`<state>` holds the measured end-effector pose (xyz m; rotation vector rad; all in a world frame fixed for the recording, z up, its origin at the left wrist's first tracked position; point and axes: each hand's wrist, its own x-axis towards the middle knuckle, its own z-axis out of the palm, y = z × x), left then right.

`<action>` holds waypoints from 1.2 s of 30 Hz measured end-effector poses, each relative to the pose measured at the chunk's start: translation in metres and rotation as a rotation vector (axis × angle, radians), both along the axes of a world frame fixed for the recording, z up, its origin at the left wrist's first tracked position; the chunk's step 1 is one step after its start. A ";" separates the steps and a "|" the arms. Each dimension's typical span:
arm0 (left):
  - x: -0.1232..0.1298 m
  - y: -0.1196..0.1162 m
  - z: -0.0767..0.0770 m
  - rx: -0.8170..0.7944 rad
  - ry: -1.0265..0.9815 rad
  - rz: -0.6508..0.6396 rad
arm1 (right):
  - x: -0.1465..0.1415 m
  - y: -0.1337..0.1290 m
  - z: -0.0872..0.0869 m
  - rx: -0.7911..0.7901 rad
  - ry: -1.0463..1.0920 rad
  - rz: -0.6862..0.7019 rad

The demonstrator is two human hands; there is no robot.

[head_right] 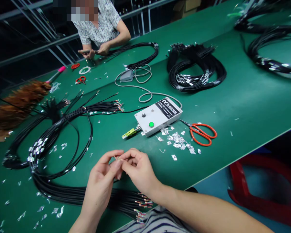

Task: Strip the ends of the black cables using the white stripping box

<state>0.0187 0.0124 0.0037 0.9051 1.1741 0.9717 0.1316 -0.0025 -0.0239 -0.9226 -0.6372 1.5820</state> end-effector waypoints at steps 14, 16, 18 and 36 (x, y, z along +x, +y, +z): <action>0.000 -0.005 -0.021 0.461 0.416 0.034 | 0.016 0.008 -0.009 0.130 -0.415 -0.001; -0.001 -0.003 -0.025 0.522 0.477 -0.004 | 0.023 0.008 -0.011 0.179 -0.555 -0.013; -0.001 0.001 -0.026 0.436 0.423 -0.021 | 0.033 0.008 -0.011 0.238 -0.714 0.013; -0.006 0.027 -0.027 0.233 0.333 -0.075 | 0.070 0.051 0.007 1.063 -1.785 0.055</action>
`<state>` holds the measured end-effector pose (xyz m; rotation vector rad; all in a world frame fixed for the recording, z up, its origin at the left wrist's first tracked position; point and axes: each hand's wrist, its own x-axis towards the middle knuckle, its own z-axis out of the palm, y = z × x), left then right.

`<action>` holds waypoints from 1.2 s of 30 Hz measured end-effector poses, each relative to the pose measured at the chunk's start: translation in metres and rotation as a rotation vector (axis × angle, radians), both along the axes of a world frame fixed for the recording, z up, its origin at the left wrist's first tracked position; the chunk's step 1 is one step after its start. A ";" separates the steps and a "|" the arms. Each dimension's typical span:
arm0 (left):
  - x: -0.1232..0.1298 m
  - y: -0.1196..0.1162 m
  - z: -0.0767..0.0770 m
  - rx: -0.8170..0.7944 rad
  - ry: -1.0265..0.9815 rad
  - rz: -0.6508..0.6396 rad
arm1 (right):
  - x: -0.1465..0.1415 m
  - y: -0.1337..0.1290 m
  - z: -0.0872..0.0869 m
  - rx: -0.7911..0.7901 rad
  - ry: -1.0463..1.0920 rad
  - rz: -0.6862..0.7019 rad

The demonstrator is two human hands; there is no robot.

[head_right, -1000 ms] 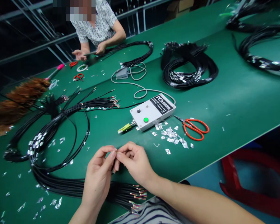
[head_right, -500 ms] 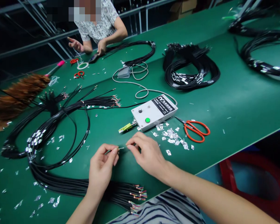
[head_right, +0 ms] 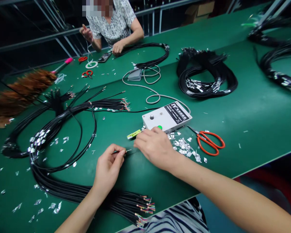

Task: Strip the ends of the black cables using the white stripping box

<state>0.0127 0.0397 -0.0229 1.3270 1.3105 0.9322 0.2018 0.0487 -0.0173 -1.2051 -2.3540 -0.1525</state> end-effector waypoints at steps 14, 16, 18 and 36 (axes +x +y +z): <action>0.008 0.040 -0.008 -0.112 -0.183 0.104 | 0.001 0.031 -0.002 -0.053 -0.330 -0.078; 0.009 0.041 -0.009 -0.114 -0.181 0.106 | 0.001 0.035 -0.003 -0.056 -0.341 -0.072; 0.009 0.042 -0.010 -0.114 -0.178 0.108 | 0.001 0.037 -0.004 -0.061 -0.351 -0.066; 0.015 0.049 -0.011 -0.111 -0.130 0.084 | 0.000 0.043 0.003 -0.129 -0.374 -0.066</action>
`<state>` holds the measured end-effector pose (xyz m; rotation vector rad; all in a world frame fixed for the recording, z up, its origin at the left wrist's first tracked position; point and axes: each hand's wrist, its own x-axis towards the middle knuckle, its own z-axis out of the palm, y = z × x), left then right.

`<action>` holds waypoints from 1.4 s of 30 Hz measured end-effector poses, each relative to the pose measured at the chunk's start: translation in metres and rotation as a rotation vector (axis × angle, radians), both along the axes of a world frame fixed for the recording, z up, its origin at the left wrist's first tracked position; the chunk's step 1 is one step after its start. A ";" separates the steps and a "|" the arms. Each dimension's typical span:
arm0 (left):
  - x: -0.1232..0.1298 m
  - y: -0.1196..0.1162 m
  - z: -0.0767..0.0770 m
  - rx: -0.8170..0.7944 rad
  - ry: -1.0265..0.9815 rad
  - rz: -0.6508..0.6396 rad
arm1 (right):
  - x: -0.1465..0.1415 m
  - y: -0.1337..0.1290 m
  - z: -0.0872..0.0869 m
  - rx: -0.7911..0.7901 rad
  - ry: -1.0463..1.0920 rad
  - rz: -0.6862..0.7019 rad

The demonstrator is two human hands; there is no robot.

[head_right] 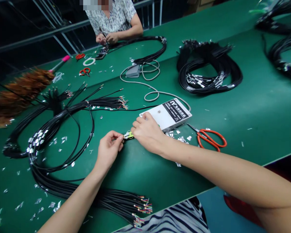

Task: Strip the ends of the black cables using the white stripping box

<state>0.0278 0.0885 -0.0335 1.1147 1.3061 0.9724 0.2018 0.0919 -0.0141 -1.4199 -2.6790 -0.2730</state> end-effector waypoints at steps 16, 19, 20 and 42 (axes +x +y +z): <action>-0.009 0.004 -0.008 0.066 0.056 -0.094 | 0.036 -0.036 0.011 0.207 0.487 -0.078; -0.010 0.003 -0.010 0.077 0.057 -0.101 | 0.051 -0.061 0.001 0.294 0.646 -0.185; -0.009 0.003 -0.010 0.078 0.060 -0.102 | 0.054 -0.068 -0.003 0.269 0.638 -0.182; -0.097 0.059 0.076 0.335 0.312 0.396 | 0.031 -0.107 -0.025 0.152 0.743 -0.045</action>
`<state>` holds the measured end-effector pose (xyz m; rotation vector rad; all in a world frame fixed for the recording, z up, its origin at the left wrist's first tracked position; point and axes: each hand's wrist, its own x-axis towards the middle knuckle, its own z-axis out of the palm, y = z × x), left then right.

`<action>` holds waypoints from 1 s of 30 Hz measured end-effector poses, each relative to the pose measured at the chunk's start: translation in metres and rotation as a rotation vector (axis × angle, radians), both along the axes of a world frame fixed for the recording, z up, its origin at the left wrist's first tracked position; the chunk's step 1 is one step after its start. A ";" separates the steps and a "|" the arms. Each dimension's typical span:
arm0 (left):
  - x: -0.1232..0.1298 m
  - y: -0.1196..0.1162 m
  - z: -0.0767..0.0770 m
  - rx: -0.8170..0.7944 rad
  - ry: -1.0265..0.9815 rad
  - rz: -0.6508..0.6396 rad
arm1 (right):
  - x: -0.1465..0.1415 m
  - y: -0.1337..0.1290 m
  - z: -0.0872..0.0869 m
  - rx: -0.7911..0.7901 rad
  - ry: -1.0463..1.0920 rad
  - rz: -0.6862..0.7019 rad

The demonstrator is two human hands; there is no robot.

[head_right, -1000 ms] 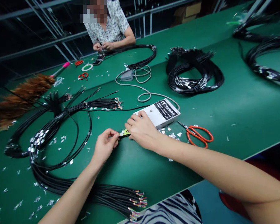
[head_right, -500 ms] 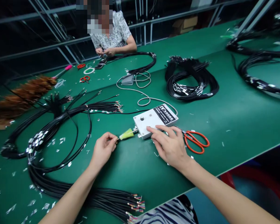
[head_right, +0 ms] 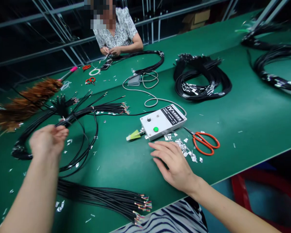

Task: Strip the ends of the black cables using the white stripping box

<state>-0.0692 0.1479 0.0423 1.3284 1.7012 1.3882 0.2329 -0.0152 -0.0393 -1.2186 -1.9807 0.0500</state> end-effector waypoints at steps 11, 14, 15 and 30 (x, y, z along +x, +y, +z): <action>0.054 -0.150 -0.040 -0.368 0.631 -1.234 | -0.014 -0.006 -0.007 -0.207 0.161 0.116; 0.050 -0.141 -0.039 -0.431 0.503 -1.108 | -0.020 -0.006 -0.005 -0.287 0.234 0.144; 0.049 -0.136 -0.038 -0.429 0.454 -1.056 | -0.022 -0.007 -0.004 -0.325 0.261 0.156; 0.078 -0.130 -0.040 -0.374 0.038 -0.754 | -0.042 0.004 0.022 -0.603 0.580 0.029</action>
